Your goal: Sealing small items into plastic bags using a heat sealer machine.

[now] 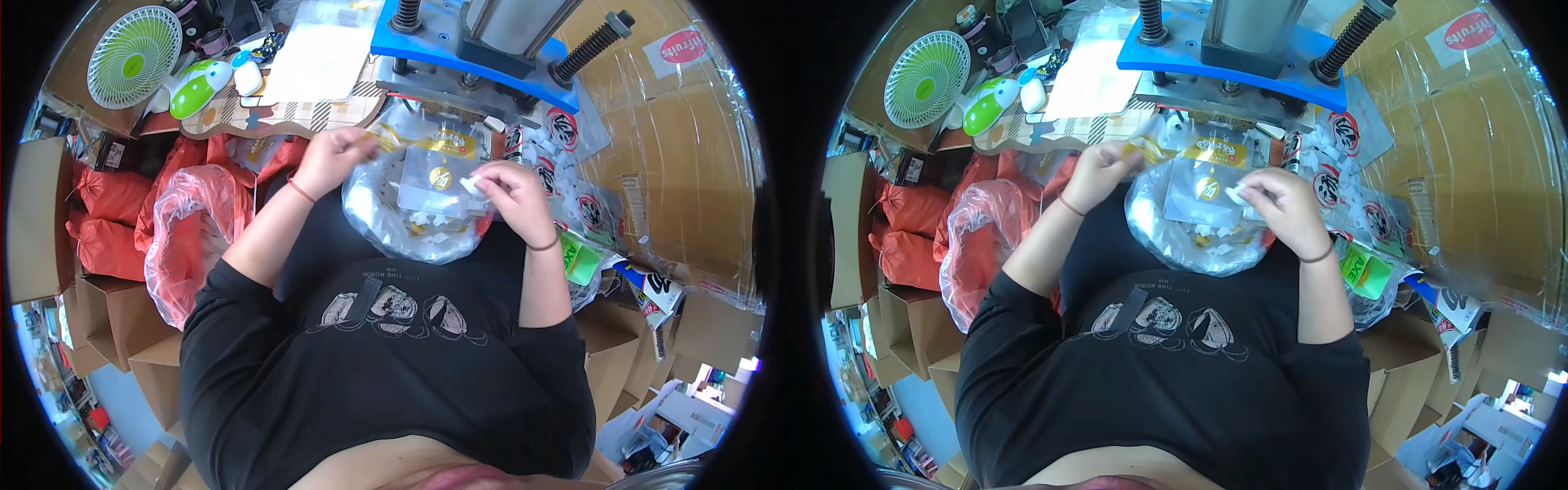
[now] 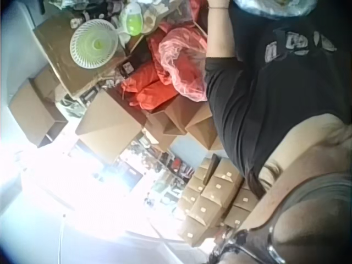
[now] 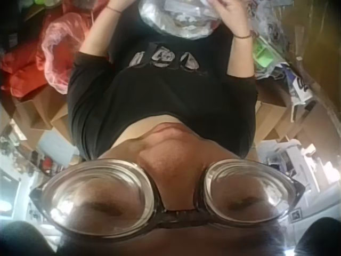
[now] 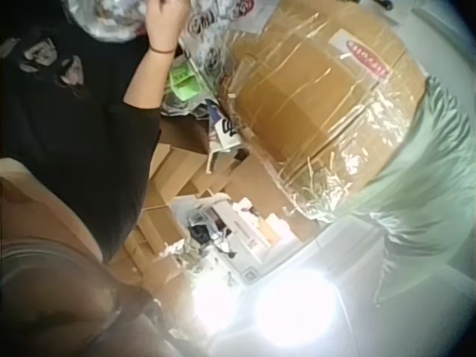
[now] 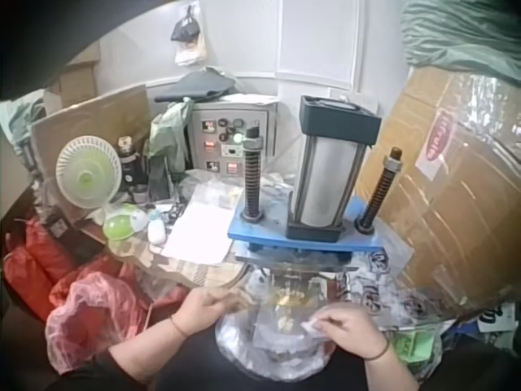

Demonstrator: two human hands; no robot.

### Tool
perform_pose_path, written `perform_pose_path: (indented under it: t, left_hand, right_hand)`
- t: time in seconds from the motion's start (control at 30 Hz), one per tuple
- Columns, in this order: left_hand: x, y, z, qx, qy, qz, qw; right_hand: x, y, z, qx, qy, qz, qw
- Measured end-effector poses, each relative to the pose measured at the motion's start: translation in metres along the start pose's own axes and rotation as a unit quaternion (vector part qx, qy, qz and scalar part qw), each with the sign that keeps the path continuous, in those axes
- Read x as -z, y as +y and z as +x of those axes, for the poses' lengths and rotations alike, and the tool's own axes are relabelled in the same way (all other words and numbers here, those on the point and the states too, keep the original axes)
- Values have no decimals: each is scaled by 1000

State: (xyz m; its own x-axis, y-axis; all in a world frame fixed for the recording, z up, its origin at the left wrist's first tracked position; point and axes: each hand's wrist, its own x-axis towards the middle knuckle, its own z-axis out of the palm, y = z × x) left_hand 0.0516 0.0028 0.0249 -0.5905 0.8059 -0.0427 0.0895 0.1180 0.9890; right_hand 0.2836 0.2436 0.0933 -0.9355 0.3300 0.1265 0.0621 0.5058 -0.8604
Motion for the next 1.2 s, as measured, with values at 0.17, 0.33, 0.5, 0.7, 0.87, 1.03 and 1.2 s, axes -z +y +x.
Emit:
perform_pose_path:
  t: [0.17, 0.33, 0.5, 0.7, 0.87, 1.03, 1.2]
  left_hand:
    - [-46, 29, -12, 42, -59, 39, 997]
    - [-80, 33, -16, 83, -188, -132, 970]
    - [-106, 20, -24, 168, -254, -305, 903]
    - [-91, 23, 0, 185, -237, -312, 901]
    - [-72, 14, 32, 194, -161, -335, 908]
    - [-55, -4, 49, 93, -106, -165, 976]
    - [30, 3, 79, -149, 218, 437, 860]
  right_hand:
    - [-22, -26, 30, 47, 72, 122, 989]
    - [-4, -17, 37, 54, 39, 18, 998]
    - [25, 4, 25, 2, -84, 131, 988]
    - [52, 35, 16, 6, 43, -336, 941]
    - [40, 78, 18, -32, 57, -399, 915]
    - [33, 103, 19, -21, 126, -358, 925]
    - [27, 104, 12, -3, 181, -337, 924]
